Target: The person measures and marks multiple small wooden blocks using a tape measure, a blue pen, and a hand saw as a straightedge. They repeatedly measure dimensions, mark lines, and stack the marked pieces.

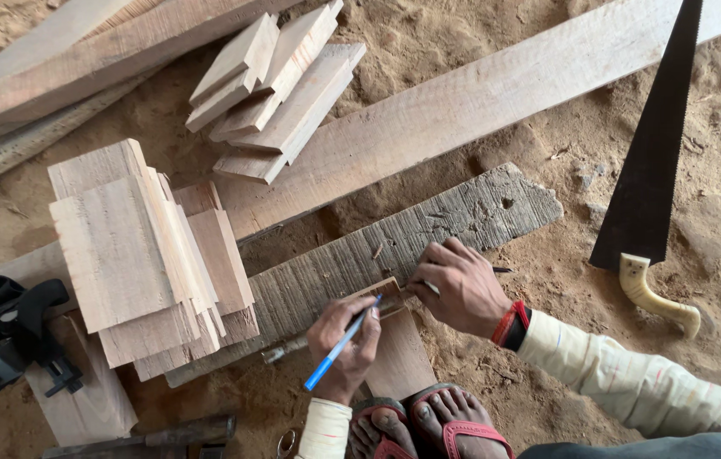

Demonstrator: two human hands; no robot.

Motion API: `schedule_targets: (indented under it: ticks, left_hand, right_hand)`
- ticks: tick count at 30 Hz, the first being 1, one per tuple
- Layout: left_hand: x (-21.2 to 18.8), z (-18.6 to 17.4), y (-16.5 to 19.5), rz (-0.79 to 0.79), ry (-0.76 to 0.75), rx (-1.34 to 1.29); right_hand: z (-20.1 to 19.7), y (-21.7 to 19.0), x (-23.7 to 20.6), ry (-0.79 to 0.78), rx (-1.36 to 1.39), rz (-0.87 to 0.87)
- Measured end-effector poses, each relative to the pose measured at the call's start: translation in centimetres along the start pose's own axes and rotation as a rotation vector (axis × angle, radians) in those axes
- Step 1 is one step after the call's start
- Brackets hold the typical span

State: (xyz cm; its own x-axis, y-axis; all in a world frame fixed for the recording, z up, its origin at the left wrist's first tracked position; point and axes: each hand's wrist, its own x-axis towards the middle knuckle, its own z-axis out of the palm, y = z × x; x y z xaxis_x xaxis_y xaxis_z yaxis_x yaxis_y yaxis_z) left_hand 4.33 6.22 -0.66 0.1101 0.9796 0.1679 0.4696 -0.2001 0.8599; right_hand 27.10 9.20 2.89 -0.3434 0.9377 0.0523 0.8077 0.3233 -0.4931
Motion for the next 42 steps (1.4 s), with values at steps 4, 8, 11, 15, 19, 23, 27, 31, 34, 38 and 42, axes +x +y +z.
schedule_targets:
  ticks: [4, 8, 11, 15, 19, 23, 27, 31, 34, 38, 42]
  left_hand:
    - [0.4, -1.0, 0.8, 0.077, 0.040, -0.009]
    - [0.6, -1.1, 1.6, 0.131, 0.047, 0.026]
    - [0.7, -0.9, 1.7, 0.113, 0.033, 0.031]
    - [0.6, -0.8, 1.4, 0.100, 0.035, 0.029]
    - [0.7, -0.8, 1.5, 0.086, 0.023, 0.031]
    - [0.9, -0.8, 1.8, 0.125, 0.035, 0.033]
    - [0.9, -0.7, 2.0, 0.122, 0.027, 0.028]
    - [0.9, -0.2, 2.1, 0.106, -0.003, -0.013]
    - [1.1, 0.3, 2.1, 0.080, -0.043, -0.003]
    - [1.2, 0.6, 2.1, 0.101, -0.021, 0.046]
    - [1.3, 0.8, 2.2, 0.110, -0.014, 0.075]
  right_hand:
    - [0.1, 0.2, 0.4, 0.029, 0.003, 0.000]
    - [-0.1, 0.0, 0.6, 0.013, -0.028, 0.003]
    - [-0.2, -0.2, 0.8, -0.082, -0.057, 0.076]
    - [-0.2, -0.2, 1.0, -0.069, -0.046, 0.054]
    - [-0.1, -0.2, 1.0, -0.098, -0.061, 0.084]
    - [-0.2, -0.2, 1.1, -0.089, -0.063, 0.075]
    - [-0.2, -0.3, 1.2, -0.110, -0.054, 0.101]
    - [-0.3, -0.4, 1.2, -0.092, -0.054, 0.095]
    - [-0.4, -0.4, 1.2, -0.109, -0.054, 0.111]
    - [-0.4, -0.4, 1.2, -0.097, -0.060, 0.102]
    - [-0.3, -0.3, 1.3, -0.131, -0.068, 0.121]
